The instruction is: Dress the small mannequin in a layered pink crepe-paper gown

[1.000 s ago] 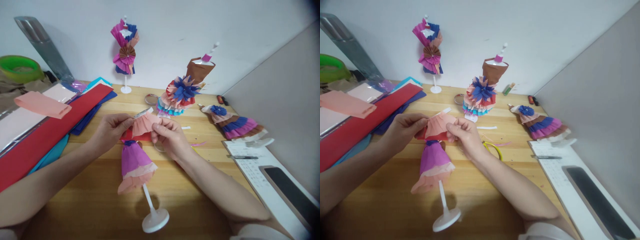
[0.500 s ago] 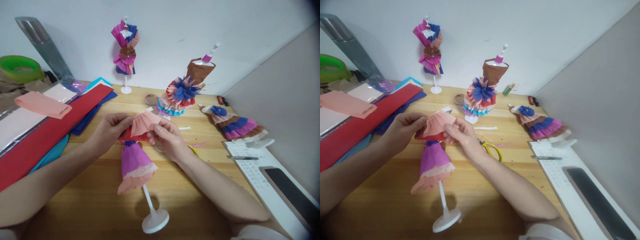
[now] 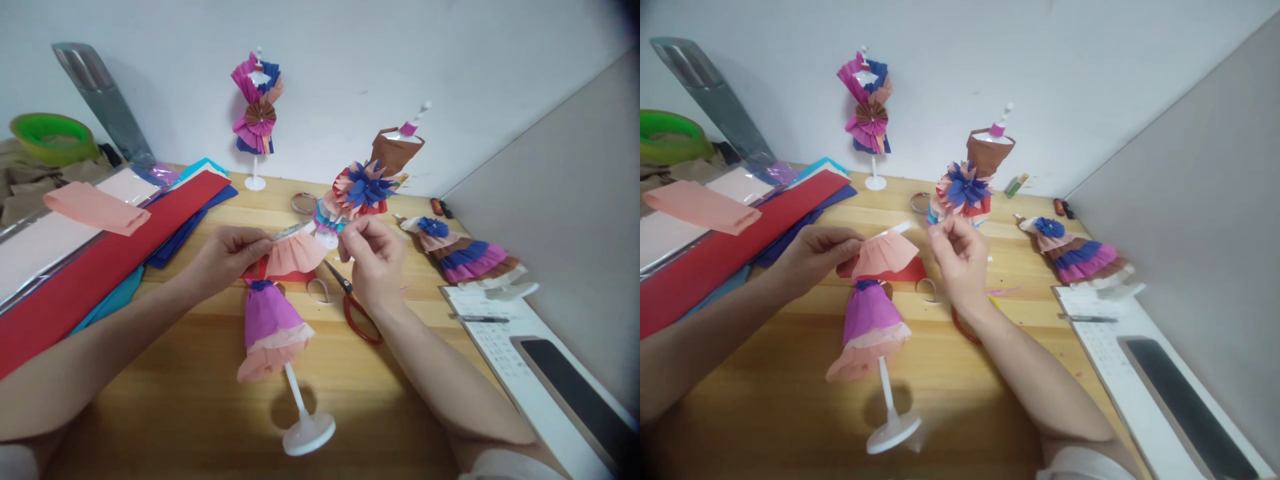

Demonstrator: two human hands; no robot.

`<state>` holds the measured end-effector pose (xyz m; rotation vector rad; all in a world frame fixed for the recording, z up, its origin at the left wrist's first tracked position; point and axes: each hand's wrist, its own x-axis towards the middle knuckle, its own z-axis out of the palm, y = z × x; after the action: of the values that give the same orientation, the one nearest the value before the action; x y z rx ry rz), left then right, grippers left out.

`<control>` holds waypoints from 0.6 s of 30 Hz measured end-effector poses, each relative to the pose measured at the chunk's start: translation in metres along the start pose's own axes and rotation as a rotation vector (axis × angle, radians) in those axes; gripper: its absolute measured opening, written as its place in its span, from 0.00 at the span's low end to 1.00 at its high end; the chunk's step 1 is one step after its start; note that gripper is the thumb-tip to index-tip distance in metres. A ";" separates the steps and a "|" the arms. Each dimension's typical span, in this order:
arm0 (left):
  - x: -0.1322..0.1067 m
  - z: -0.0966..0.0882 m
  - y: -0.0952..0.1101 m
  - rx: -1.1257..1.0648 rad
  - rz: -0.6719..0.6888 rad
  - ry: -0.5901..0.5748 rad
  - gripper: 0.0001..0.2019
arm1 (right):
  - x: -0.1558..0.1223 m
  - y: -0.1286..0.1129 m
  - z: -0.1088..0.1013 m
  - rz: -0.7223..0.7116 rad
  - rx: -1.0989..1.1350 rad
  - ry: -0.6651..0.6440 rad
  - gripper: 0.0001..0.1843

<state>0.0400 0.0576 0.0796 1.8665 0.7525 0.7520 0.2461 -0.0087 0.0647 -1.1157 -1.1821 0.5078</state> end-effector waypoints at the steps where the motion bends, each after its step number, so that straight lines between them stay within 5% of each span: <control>1: 0.001 -0.003 -0.001 0.018 0.020 -0.052 0.14 | 0.003 -0.002 -0.004 -0.068 -0.083 -0.027 0.11; 5: 0.003 -0.015 -0.003 0.136 0.090 -0.177 0.12 | 0.014 -0.009 -0.016 -0.138 -0.299 -0.500 0.11; 8: 0.004 -0.020 -0.005 0.161 0.095 -0.212 0.11 | 0.016 -0.009 -0.018 -0.135 -0.337 -0.704 0.12; 14: 0.006 -0.020 -0.012 0.002 0.033 -0.237 0.11 | 0.012 -0.001 -0.012 -0.152 -0.282 -0.794 0.11; 18: 0.011 -0.024 -0.016 -0.216 -0.061 -0.058 0.17 | 0.012 0.002 -0.010 -0.212 -0.372 -0.711 0.09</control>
<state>0.0255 0.0844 0.0753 1.6566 0.6609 0.7082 0.2598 -0.0027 0.0692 -1.1338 -2.0569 0.5506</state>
